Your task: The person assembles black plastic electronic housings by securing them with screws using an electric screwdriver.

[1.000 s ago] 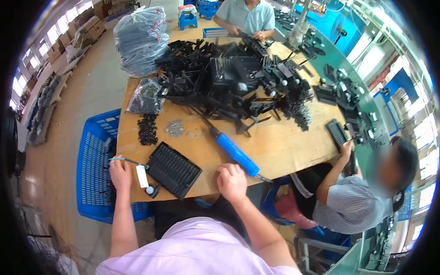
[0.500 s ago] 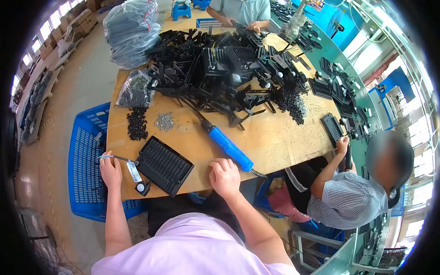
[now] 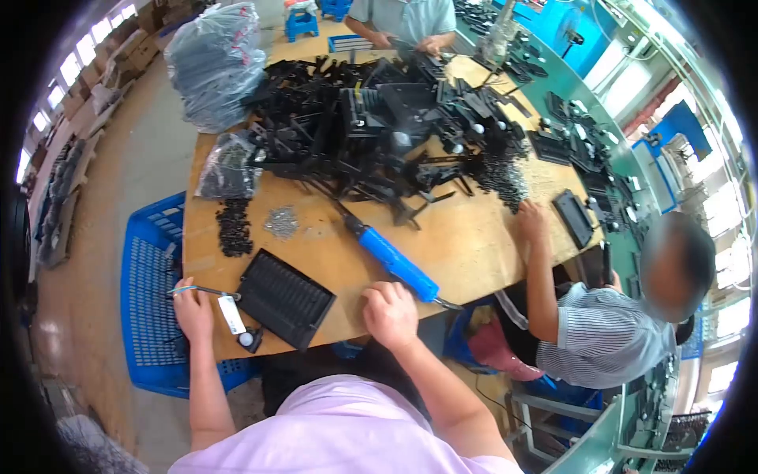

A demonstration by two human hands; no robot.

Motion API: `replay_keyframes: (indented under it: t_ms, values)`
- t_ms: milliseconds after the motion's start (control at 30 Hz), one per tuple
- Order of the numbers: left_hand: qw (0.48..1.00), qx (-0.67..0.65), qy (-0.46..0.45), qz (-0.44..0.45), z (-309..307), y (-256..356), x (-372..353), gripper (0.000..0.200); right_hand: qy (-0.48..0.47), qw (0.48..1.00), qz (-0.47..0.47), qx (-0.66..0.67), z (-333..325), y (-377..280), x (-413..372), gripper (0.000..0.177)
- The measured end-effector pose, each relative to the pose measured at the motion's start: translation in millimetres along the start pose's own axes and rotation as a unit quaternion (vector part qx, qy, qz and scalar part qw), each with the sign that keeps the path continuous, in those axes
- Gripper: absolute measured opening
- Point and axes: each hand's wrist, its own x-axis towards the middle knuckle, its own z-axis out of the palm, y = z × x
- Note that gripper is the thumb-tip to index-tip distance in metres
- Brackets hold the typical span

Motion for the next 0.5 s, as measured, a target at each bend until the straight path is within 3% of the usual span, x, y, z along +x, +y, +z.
replay_keyframes:
  t_ms: [67, 233, 500]
  values:
    - [0.999, -0.017, -0.011, -0.031, -6.3, 9.9, -0.8, 0.038, -0.003, 1.0, 0.002, 0.0, -0.2, -0.2, 0.5, 0.02]
    - [1.0, -0.006, 0.015, 0.019, 5.6, -5.0, -0.9, 0.038, -0.015, 1.0, -0.002, -0.024, 3.4, 4.5, -2.9, 0.023]
    - [1.0, -0.007, 0.003, -0.014, -2.0, 6.8, 0.9, 0.033, -0.017, 1.0, -0.007, -0.014, 6.4, 5.5, -2.8, 0.024]
